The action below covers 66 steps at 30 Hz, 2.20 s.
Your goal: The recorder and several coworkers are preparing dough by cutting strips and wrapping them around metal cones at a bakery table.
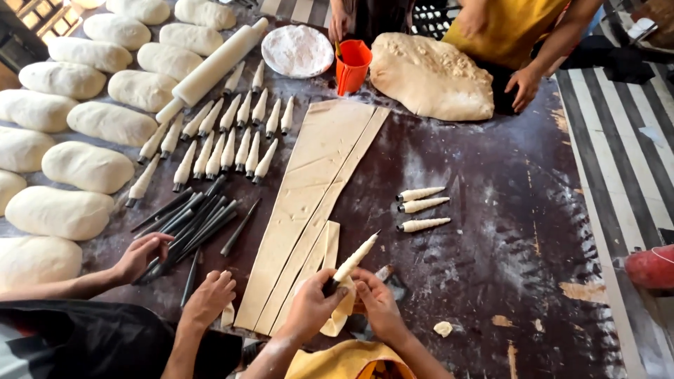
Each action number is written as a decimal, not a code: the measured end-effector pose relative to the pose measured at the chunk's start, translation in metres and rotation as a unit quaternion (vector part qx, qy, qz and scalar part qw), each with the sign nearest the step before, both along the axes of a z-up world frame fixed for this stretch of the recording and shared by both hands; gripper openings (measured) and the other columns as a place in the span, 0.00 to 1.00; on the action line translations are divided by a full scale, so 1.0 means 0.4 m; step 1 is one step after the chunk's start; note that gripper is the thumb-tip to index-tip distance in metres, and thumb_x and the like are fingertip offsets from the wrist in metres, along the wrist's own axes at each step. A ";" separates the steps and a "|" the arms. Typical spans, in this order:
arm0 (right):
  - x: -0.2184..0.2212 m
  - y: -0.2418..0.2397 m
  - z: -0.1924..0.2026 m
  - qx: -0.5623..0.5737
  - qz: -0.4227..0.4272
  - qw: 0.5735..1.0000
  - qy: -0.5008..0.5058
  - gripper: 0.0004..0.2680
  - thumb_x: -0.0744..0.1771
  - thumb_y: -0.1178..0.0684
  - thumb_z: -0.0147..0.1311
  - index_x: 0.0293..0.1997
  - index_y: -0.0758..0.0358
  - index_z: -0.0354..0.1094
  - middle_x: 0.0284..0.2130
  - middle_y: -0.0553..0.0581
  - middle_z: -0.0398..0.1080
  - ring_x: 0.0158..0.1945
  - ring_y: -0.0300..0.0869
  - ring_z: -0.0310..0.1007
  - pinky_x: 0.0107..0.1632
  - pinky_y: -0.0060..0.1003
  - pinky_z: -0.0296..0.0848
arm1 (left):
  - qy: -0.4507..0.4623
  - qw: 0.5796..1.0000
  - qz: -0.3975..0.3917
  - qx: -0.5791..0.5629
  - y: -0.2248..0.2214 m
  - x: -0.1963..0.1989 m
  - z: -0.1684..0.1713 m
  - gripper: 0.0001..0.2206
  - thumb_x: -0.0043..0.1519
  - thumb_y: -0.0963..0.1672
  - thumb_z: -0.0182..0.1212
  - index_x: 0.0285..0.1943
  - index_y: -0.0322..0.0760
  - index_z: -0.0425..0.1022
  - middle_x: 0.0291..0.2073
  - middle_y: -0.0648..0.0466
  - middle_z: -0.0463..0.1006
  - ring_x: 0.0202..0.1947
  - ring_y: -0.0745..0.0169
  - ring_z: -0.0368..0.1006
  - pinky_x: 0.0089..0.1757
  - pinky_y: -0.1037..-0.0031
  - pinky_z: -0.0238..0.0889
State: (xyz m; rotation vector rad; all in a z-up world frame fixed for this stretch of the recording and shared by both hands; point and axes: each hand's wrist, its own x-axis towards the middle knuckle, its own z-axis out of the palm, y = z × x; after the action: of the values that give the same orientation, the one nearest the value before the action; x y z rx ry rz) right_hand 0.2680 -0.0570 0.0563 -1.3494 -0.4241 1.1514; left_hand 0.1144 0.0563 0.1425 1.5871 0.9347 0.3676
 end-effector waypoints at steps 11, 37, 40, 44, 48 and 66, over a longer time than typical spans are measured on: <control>0.023 -0.040 -0.149 0.051 0.202 0.976 -0.069 0.12 0.73 0.50 0.54 0.53 0.72 0.73 0.41 0.54 0.77 0.44 0.34 0.74 0.47 0.30 0.74 | -0.035 0.984 -0.020 0.171 0.012 -0.011 0.003 0.11 0.55 0.41 0.66 0.47 0.38 0.79 0.37 0.46 0.82 0.39 0.41 0.78 0.40 0.59 0.70; -0.009 -0.037 -0.088 0.010 0.032 0.976 0.216 0.14 0.68 0.57 0.54 0.61 0.69 0.65 0.43 0.57 0.75 0.43 0.42 0.78 0.48 0.39 0.78 | -0.135 0.990 -0.004 -0.042 -0.049 -0.025 -0.205 0.07 0.65 0.42 0.59 0.47 0.32 0.69 0.34 0.45 0.77 0.29 0.57 0.74 0.30 0.69 0.68; -0.009 -0.034 -0.066 0.019 0.017 0.979 0.204 0.13 0.69 0.58 0.53 0.60 0.70 0.65 0.43 0.58 0.75 0.43 0.42 0.77 0.49 0.39 0.78 | -0.168 0.916 0.083 -0.354 -0.045 -0.027 -0.273 0.07 0.68 0.42 0.55 0.47 0.31 0.66 0.30 0.46 0.78 0.23 0.64 0.71 0.27 0.74 0.65; -0.003 -0.027 -0.053 0.021 0.040 0.979 0.199 0.12 0.69 0.59 0.51 0.58 0.73 0.65 0.45 0.60 0.75 0.45 0.43 0.79 0.50 0.40 0.79 | -0.220 0.931 0.124 -0.263 -0.034 -0.006 -0.214 0.07 0.64 0.39 0.56 0.47 0.33 0.65 0.31 0.50 0.78 0.25 0.63 0.77 0.31 0.72 0.74; -0.003 -0.026 -0.060 0.006 0.069 0.980 0.188 0.12 0.69 0.60 0.50 0.59 0.72 0.66 0.45 0.60 0.76 0.46 0.42 0.79 0.52 0.38 0.79 | -0.069 0.996 0.042 0.029 -0.048 -0.021 -0.118 0.06 0.64 0.40 0.61 0.47 0.33 0.72 0.31 0.53 0.84 0.31 0.70 0.82 0.34 0.77 0.76; -0.004 -0.014 -0.041 0.019 0.031 0.989 0.147 0.11 0.69 0.58 0.53 0.55 0.72 0.69 0.43 0.58 0.77 0.44 0.41 0.78 0.50 0.35 0.77 | -0.122 0.968 0.045 0.214 -0.072 -0.010 -0.147 0.08 0.62 0.38 0.65 0.47 0.32 0.71 0.34 0.49 0.82 0.36 0.63 0.82 0.37 0.73 0.74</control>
State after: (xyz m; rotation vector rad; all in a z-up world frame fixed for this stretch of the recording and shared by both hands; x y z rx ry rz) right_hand 0.2664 -0.0625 0.0398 -1.1184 -0.2731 1.3632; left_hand 0.1102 0.0274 0.0839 1.8370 0.7693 0.8558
